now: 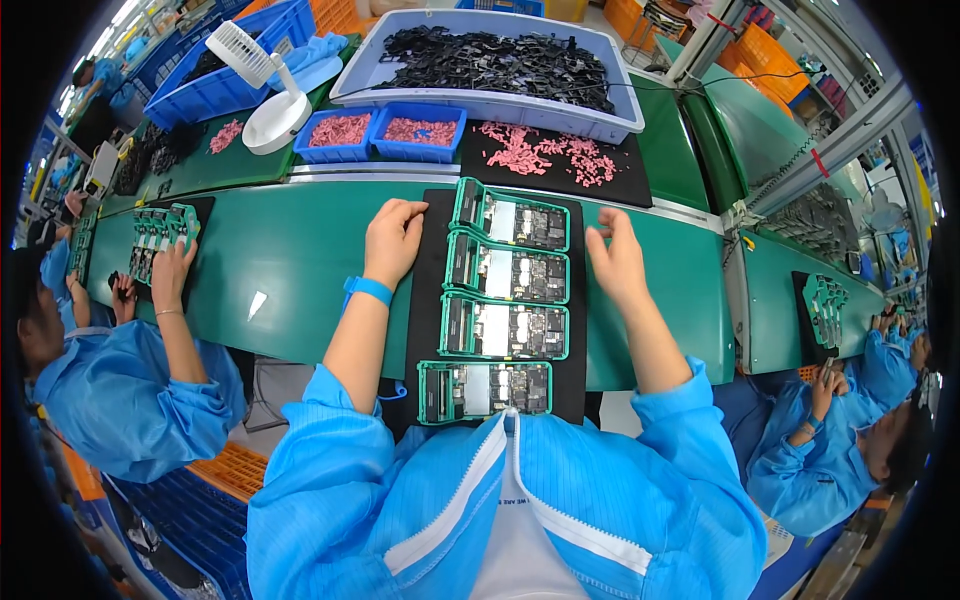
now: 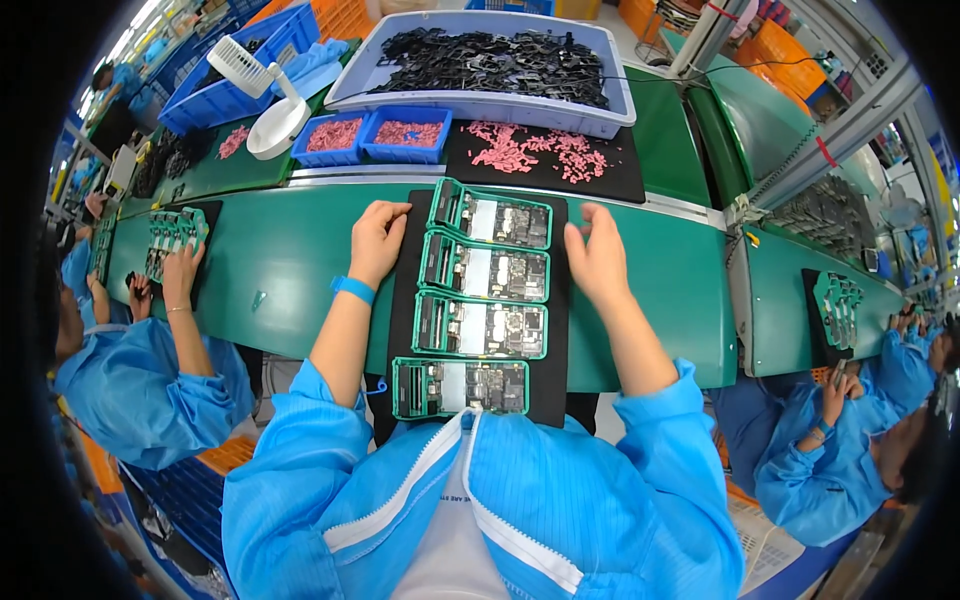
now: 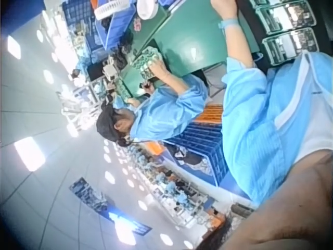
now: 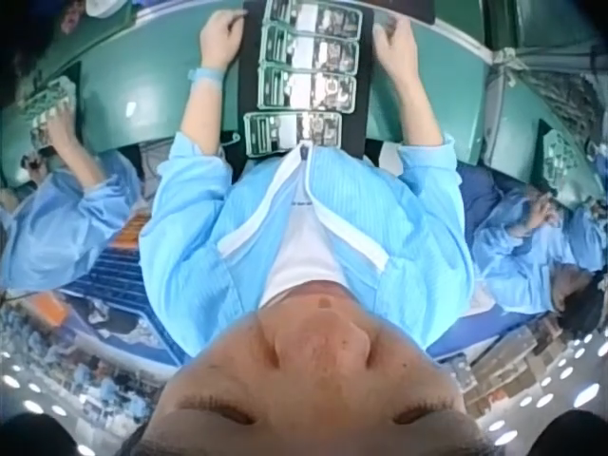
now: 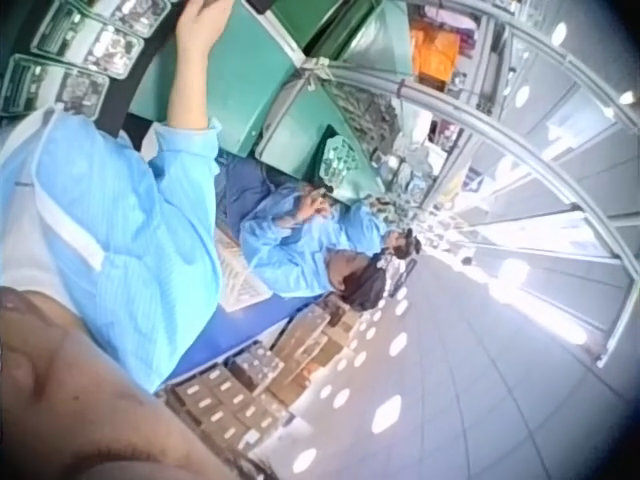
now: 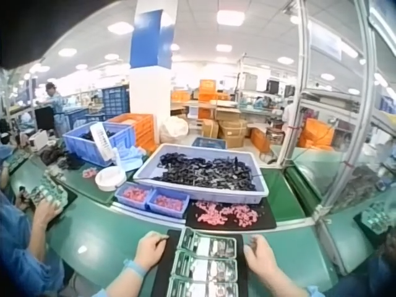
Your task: The person assembles electronic components onto printed circuit boards by hand, taking components from plastic trays and component bins and placing them onto the boards on a conveyor belt.
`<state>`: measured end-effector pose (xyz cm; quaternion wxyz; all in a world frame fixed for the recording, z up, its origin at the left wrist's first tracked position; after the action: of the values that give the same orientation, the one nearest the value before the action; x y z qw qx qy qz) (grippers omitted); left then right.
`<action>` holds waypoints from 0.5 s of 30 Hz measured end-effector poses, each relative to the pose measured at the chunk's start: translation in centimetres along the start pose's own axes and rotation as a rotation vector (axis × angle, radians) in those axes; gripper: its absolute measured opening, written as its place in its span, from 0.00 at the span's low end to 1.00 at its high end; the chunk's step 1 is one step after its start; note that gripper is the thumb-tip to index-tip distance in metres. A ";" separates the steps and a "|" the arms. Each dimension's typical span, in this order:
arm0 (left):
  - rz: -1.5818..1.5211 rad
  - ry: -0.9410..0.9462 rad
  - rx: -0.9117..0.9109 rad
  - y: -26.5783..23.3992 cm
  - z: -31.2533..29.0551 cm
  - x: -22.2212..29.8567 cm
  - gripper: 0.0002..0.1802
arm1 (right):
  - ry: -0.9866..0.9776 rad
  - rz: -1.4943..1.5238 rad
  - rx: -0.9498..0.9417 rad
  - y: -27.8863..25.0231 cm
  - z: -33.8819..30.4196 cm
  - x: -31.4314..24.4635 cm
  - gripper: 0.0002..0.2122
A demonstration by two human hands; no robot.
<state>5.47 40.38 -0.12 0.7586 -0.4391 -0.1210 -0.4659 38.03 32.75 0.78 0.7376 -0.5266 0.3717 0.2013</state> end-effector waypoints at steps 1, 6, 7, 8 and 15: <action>-0.025 -0.010 0.017 0.0 0.2 0.2 0.07 | 0.103 -0.033 -0.053 0.6 1.0 1.4 0.20; -0.070 -0.090 0.041 -0.3 -0.1 -0.1 0.07 | 0.252 -0.104 -0.036 2.2 3.8 3.1 0.36; -0.075 -0.114 0.035 -0.2 -0.1 -0.1 0.08 | 0.317 0.000 -0.137 2.8 3.9 4.1 0.36; -0.067 -0.123 0.025 -0.1 -0.3 -0.1 0.08 | 0.380 0.106 -0.243 3.3 3.4 3.5 0.36; -0.063 -0.004 0.043 1.2 0.7 0.8 0.09 | 0.467 0.821 -0.146 2.3 1.7 4.6 0.21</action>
<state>7.03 40.63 0.14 0.7527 -0.4196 -0.1463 -0.4857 39.97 34.78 -3.86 0.4548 -0.4180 0.6897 0.3779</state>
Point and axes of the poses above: each hand's wrist, its own z-axis towards the middle knuckle, its own y-axis out of the palm, x = y × z, the point moved 9 cm from there along z, towards the middle knuckle, and after that the axes turned 9 degrees about y, right-handed, at the moved point
